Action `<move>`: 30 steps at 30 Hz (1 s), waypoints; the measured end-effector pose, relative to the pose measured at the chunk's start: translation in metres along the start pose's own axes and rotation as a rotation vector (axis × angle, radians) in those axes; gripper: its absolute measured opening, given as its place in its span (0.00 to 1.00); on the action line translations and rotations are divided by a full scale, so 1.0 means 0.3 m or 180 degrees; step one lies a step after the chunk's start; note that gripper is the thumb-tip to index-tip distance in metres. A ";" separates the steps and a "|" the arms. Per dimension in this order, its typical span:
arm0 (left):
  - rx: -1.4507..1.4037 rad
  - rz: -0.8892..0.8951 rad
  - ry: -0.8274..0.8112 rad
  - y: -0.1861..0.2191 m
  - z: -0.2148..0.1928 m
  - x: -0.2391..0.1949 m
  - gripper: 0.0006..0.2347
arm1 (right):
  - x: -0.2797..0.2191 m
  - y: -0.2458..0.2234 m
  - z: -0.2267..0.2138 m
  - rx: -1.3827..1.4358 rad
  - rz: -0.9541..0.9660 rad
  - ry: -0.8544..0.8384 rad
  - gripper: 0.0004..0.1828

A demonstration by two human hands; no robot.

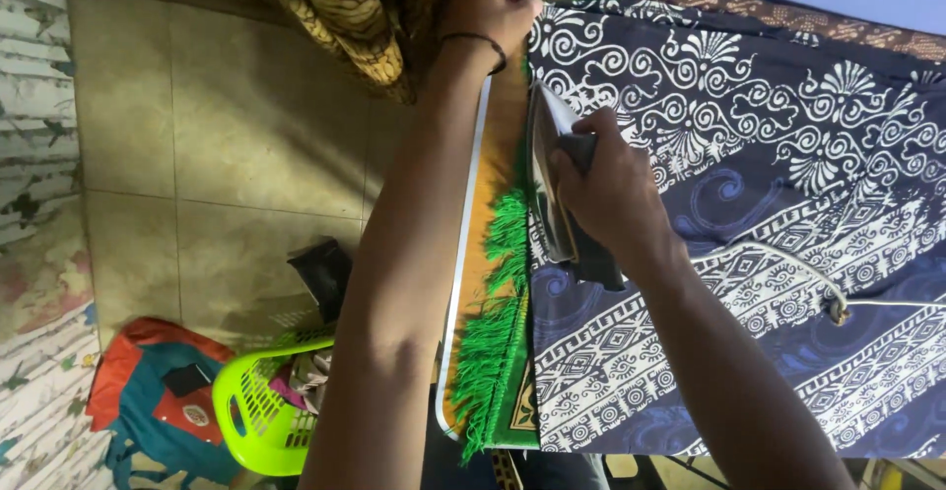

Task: The person irons a patterned blue cloth by placing it on an ironing board, then pressing it with a handheld iron in several passes. The cloth is straightened by hand between passes.

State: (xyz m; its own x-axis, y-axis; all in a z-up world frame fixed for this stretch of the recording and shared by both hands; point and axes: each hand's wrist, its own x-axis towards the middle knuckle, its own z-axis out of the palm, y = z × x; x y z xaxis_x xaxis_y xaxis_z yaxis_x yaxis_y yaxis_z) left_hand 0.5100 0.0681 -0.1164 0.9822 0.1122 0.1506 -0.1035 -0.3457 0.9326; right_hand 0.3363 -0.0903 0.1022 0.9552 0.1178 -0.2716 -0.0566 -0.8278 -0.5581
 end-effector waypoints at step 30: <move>0.2133 0.1450 -0.1717 0.347 -0.063 -0.265 0.28 | -0.708 0.102 0.135 -0.0021 0.1155 -0.0325 0.19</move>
State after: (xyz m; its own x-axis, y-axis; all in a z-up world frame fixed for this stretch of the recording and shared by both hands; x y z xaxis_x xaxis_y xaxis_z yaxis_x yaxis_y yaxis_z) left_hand 0.4181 0.0408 -0.0251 0.8273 -0.5478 0.1246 -0.5446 -0.7277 0.4170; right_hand 0.1201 -0.1184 0.1110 0.8395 -0.1300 -0.5276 -0.3838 -0.8292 -0.4064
